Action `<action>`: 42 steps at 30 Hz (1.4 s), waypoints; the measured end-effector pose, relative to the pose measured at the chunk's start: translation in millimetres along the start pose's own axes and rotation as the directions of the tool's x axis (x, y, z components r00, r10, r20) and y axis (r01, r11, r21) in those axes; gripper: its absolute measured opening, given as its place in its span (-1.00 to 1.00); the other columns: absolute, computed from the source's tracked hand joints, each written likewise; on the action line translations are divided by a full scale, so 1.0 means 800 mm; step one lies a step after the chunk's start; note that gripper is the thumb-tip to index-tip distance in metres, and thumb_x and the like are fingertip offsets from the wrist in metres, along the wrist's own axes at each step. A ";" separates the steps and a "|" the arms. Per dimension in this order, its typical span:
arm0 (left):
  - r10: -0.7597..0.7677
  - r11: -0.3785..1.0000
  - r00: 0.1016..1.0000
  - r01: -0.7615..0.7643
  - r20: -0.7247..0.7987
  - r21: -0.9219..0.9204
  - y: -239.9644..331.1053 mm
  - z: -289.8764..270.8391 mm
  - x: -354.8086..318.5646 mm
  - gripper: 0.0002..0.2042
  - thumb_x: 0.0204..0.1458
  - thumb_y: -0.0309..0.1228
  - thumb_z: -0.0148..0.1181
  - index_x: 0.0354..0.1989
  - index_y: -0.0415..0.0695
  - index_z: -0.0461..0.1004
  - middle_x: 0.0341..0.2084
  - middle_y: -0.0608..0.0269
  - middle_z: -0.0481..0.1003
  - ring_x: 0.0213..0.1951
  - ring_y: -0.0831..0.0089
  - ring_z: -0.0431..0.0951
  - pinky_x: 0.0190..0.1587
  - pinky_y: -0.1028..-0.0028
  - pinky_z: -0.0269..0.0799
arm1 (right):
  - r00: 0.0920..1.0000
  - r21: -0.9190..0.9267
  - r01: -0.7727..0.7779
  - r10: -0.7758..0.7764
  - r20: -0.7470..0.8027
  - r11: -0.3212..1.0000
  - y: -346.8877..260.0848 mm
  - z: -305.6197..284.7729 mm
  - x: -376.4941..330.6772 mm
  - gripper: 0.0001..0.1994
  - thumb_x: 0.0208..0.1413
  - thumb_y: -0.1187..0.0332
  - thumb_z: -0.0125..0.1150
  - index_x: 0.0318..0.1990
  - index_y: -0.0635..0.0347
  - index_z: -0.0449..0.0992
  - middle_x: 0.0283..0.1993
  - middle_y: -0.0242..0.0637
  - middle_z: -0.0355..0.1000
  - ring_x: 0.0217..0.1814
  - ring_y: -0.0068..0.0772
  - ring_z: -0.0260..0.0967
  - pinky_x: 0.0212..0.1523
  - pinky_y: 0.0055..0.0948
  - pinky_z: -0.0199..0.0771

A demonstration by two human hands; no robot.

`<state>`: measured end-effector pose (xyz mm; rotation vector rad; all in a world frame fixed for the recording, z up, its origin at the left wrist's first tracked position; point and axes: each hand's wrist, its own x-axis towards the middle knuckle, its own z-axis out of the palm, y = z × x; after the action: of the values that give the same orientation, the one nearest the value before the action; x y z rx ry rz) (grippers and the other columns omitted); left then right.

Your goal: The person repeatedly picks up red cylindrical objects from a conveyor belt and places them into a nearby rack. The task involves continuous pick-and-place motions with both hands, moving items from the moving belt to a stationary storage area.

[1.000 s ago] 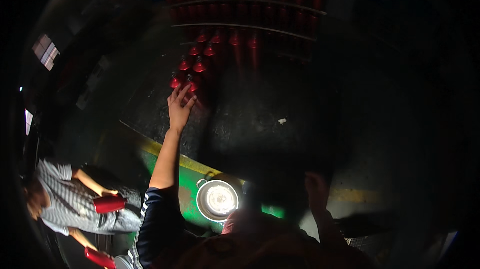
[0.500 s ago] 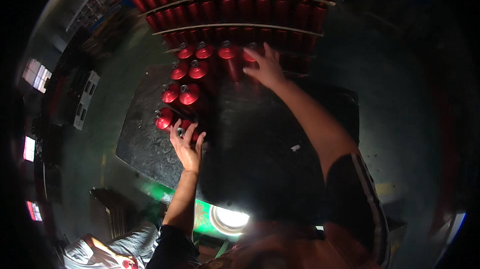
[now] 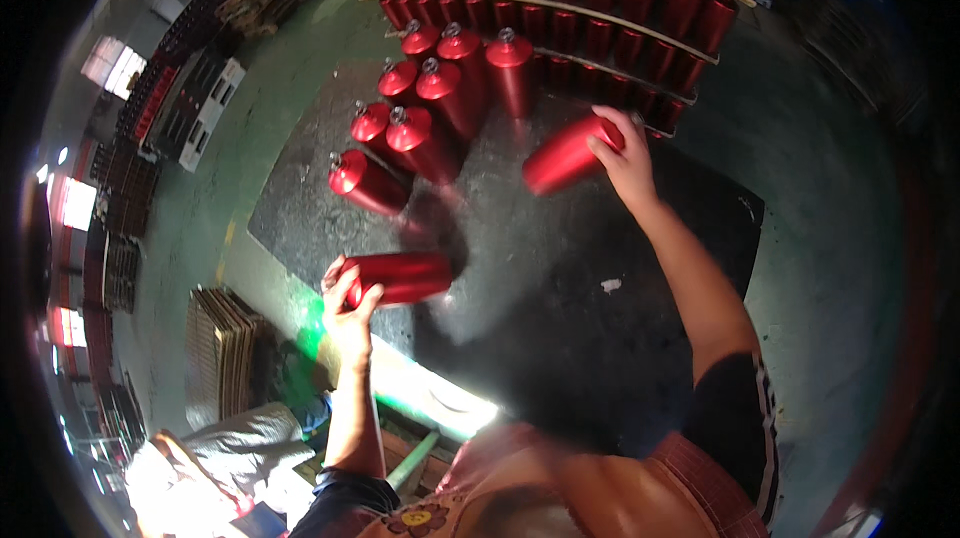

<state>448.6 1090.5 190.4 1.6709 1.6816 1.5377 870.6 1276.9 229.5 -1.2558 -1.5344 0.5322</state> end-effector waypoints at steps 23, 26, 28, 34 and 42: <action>-0.293 0.870 0.775 -0.027 0.560 0.493 -0.055 -0.122 -0.305 -0.82 0.08 -0.32 0.08 -0.30 -0.16 0.51 -0.37 -0.03 0.50 -0.22 -0.01 0.52 -0.22 0.18 0.41 | -0.183 -0.154 -0.907 0.037 0.982 -0.392 -0.121 0.238 -0.471 -0.70 0.28 0.21 -0.08 -0.10 0.26 0.46 -0.17 -0.21 0.46 -0.12 -0.33 0.43 0.02 -0.22 0.48; -0.380 0.867 0.724 0.061 0.576 0.494 -0.072 -0.124 -0.318 -0.81 0.08 -0.33 0.11 -0.24 -0.17 0.51 -0.30 -0.01 0.50 -0.17 0.03 0.51 -0.16 0.20 0.41 | -0.108 -0.220 -0.816 -0.233 0.967 -0.534 -0.125 0.253 -0.479 -0.66 0.28 0.20 -0.08 -0.03 0.30 0.45 -0.11 -0.21 0.45 -0.07 -0.32 0.42 0.05 -0.21 0.48; -0.475 0.863 0.678 0.236 0.560 0.446 -0.084 -0.123 -0.327 -0.80 0.08 -0.34 0.13 -0.20 -0.18 0.51 -0.26 0.00 0.49 -0.13 0.06 0.50 -0.11 0.21 0.41 | 0.153 0.192 -0.943 -0.157 0.976 0.272 -0.133 0.258 -0.478 -0.78 0.25 0.47 0.01 0.00 0.30 0.45 -0.08 -0.26 0.46 -0.07 -0.42 0.41 0.03 -0.36 0.48; -0.689 0.274 0.574 0.772 0.443 -0.574 -0.076 -0.161 -0.298 -0.73 0.09 -0.35 0.18 -0.08 -0.21 0.51 -0.14 0.03 0.49 -0.02 0.14 0.47 0.01 0.24 0.42 | -0.078 -0.115 -0.992 0.508 0.858 0.043 -0.161 0.194 -0.361 -0.61 0.14 0.31 0.14 0.09 0.31 0.44 0.04 -0.25 0.46 0.05 -0.46 0.39 0.12 -0.43 0.40; -0.165 0.947 0.975 0.199 0.150 -0.253 0.018 -0.135 -0.065 -0.63 -0.06 -0.38 0.39 -0.02 -0.11 0.60 0.01 0.12 0.47 0.14 0.24 0.42 0.15 0.28 0.41 | 0.728 0.027 0.245 -0.202 0.655 0.969 -0.191 0.073 -0.156 -0.54 -0.11 0.44 0.36 0.05 -0.08 0.59 0.27 -0.14 0.26 0.28 -0.16 0.25 0.25 -0.29 0.33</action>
<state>382.1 994.1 219.3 1.4019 1.4466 1.4620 740.3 1125.7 280.6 -0.9377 -2.2766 0.8273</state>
